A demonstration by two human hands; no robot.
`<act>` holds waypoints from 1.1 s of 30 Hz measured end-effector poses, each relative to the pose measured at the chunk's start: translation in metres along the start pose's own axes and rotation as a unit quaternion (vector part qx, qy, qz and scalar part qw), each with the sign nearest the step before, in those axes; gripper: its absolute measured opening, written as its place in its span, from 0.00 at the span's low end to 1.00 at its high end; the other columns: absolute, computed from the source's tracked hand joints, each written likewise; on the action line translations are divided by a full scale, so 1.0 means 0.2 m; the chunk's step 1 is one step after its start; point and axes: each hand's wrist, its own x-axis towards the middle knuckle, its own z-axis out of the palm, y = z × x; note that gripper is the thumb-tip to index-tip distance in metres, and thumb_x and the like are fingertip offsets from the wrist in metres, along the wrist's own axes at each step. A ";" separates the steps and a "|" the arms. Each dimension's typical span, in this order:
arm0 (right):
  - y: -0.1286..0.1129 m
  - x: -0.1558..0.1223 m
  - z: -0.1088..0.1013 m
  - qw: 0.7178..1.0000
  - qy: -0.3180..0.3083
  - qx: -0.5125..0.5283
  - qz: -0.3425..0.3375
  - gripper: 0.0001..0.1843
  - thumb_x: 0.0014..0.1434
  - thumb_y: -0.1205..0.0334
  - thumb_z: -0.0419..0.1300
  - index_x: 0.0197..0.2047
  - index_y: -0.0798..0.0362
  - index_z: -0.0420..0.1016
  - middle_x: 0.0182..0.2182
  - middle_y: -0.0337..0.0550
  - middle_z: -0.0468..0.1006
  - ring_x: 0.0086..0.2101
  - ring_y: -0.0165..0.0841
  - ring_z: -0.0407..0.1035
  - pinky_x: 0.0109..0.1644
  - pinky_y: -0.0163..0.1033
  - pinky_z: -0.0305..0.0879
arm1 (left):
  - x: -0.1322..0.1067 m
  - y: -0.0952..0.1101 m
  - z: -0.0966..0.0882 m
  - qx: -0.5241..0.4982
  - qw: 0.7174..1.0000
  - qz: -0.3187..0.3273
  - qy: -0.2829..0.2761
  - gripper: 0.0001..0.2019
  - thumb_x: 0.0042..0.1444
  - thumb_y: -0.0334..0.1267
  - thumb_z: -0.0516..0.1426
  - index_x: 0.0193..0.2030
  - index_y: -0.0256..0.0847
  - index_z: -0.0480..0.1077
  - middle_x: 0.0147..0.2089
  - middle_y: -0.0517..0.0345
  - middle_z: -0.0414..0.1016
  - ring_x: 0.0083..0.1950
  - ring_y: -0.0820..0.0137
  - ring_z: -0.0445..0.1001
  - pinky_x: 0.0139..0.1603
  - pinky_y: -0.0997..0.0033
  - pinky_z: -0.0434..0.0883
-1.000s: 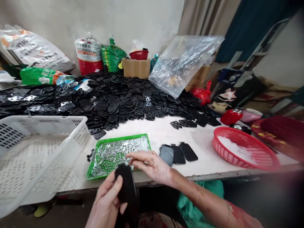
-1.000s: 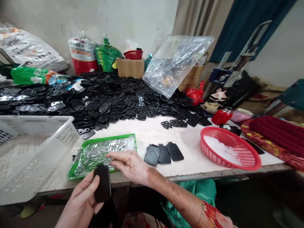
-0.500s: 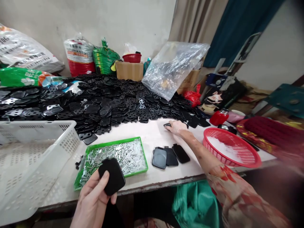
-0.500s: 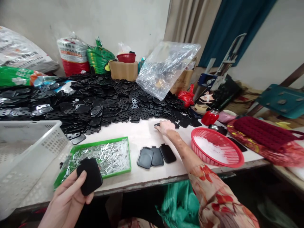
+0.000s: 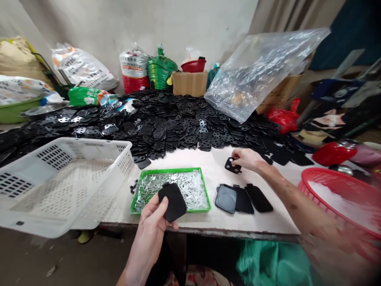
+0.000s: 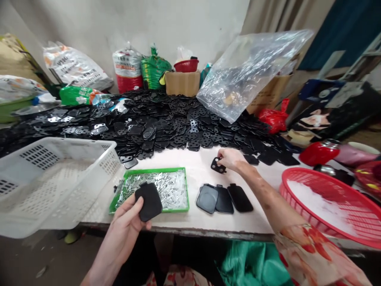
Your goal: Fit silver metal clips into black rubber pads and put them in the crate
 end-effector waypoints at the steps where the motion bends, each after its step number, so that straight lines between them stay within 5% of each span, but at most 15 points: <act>1: -0.03 -0.02 -0.01 1.000 0.009 0.006 -0.003 0.10 0.51 0.65 0.61 0.38 0.55 0.77 0.31 0.45 0.77 0.33 0.36 0.70 0.34 0.36 0.60 | 0.00 0.00 0.00 0.005 1.000 0.007 0.003 0.15 0.57 0.42 0.61 0.48 0.36 0.75 0.38 0.53 0.76 0.29 0.73 0.68 0.22 0.74 0.68; 4: -0.21 -0.15 -0.03 0.988 0.049 0.142 -0.025 0.19 0.56 0.64 0.55 0.51 0.53 0.71 0.33 0.41 0.76 0.32 0.32 0.70 0.34 0.35 0.65 | 0.00 0.00 0.00 0.017 0.999 0.027 0.021 0.16 0.56 0.41 0.62 0.50 0.37 0.74 0.41 0.52 0.76 0.33 0.70 0.71 0.23 0.73 0.69; 5: -0.29 -0.20 -0.03 0.954 0.063 0.290 -0.036 0.23 0.55 0.64 0.55 0.55 0.53 0.68 0.34 0.41 0.75 0.31 0.32 0.70 0.34 0.36 0.67 | 0.01 -0.01 0.01 0.021 0.999 0.033 0.027 0.16 0.56 0.41 0.62 0.51 0.38 0.73 0.42 0.52 0.77 0.35 0.69 0.72 0.24 0.73 0.70; 8: -0.57 -0.38 0.01 0.767 0.026 0.635 -0.090 0.19 0.53 0.58 0.62 0.48 0.54 0.72 0.38 0.44 0.76 0.34 0.35 0.73 0.38 0.41 0.72 | 0.01 -0.04 0.07 0.035 0.997 0.057 0.031 0.14 0.56 0.40 0.62 0.48 0.39 0.73 0.43 0.53 0.77 0.38 0.67 0.73 0.27 0.71 0.72; 9: -0.65 -0.44 0.03 0.729 0.010 0.676 -0.103 0.16 0.53 0.58 0.63 0.45 0.55 0.74 0.37 0.44 0.77 0.34 0.34 0.72 0.40 0.41 0.72 | 0.01 -0.05 0.09 0.038 0.997 0.066 0.031 0.13 0.56 0.40 0.62 0.47 0.40 0.73 0.42 0.54 0.77 0.38 0.67 0.73 0.27 0.71 0.73; 11: -0.79 -0.53 0.08 0.703 -0.009 0.704 -0.106 0.11 0.53 0.59 0.64 0.39 0.56 0.75 0.33 0.42 0.76 0.33 0.33 0.71 0.39 0.38 0.70 | 0.01 -0.06 0.13 0.034 0.995 0.084 0.037 0.12 0.55 0.39 0.62 0.46 0.41 0.72 0.43 0.56 0.76 0.38 0.68 0.72 0.28 0.72 0.72; 15: -0.90 -0.62 0.14 0.748 -0.019 0.657 -0.096 0.07 0.52 0.61 0.65 0.32 0.56 0.74 0.27 0.37 0.72 0.29 0.29 0.65 0.33 0.33 0.63 | -0.01 -0.05 0.13 0.020 0.990 0.124 0.061 0.12 0.57 0.40 0.61 0.47 0.41 0.71 0.47 0.54 0.75 0.40 0.67 0.72 0.27 0.74 0.70; 19: -0.90 -0.64 0.15 0.810 -0.056 0.571 -0.119 0.23 0.52 0.65 0.62 0.53 0.51 0.72 0.25 0.34 0.72 0.26 0.29 0.63 0.29 0.33 0.60 | 0.00 -0.05 0.08 0.081 0.980 0.164 0.072 0.12 0.57 0.41 0.60 0.47 0.42 0.71 0.44 0.56 0.75 0.37 0.67 0.71 0.26 0.74 0.69; 22: -0.91 -0.65 0.15 0.847 -0.029 0.510 -0.148 0.15 0.57 0.61 0.59 0.48 0.52 0.77 0.29 0.39 0.75 0.27 0.31 0.66 0.31 0.35 0.65 | 0.00 -0.05 0.05 0.131 0.970 0.187 0.084 0.10 0.59 0.43 0.59 0.45 0.43 0.71 0.41 0.58 0.76 0.33 0.69 0.71 0.25 0.74 0.67; 24: -0.92 -0.66 0.16 0.848 -0.021 0.506 -0.156 0.13 0.61 0.57 0.57 0.41 0.53 0.79 0.32 0.43 0.76 0.26 0.31 0.68 0.30 0.35 0.67 | 0.00 -0.05 0.04 0.143 0.969 0.184 0.086 0.10 0.60 0.44 0.58 0.45 0.44 0.71 0.43 0.58 0.76 0.33 0.69 0.72 0.26 0.74 0.68; 30: -1.00 -0.69 0.22 0.799 -0.038 0.597 -0.066 0.20 0.57 0.55 0.59 0.51 0.53 0.74 0.25 0.37 0.72 0.18 0.30 0.68 0.22 0.35 0.67 | -0.04 -0.05 0.05 0.131 0.975 0.159 0.085 0.15 0.60 0.46 0.58 0.51 0.44 0.70 0.50 0.55 0.76 0.45 0.64 0.75 0.42 0.70 0.71; 33: -1.03 -0.72 0.24 0.847 0.007 0.523 -0.099 0.19 0.60 0.56 0.58 0.53 0.51 0.73 0.24 0.37 0.73 0.20 0.31 0.69 0.24 0.35 0.67 | -0.05 -0.07 0.04 0.101 0.981 0.152 0.067 0.14 0.59 0.44 0.59 0.51 0.44 0.70 0.47 0.55 0.77 0.44 0.64 0.75 0.42 0.70 0.71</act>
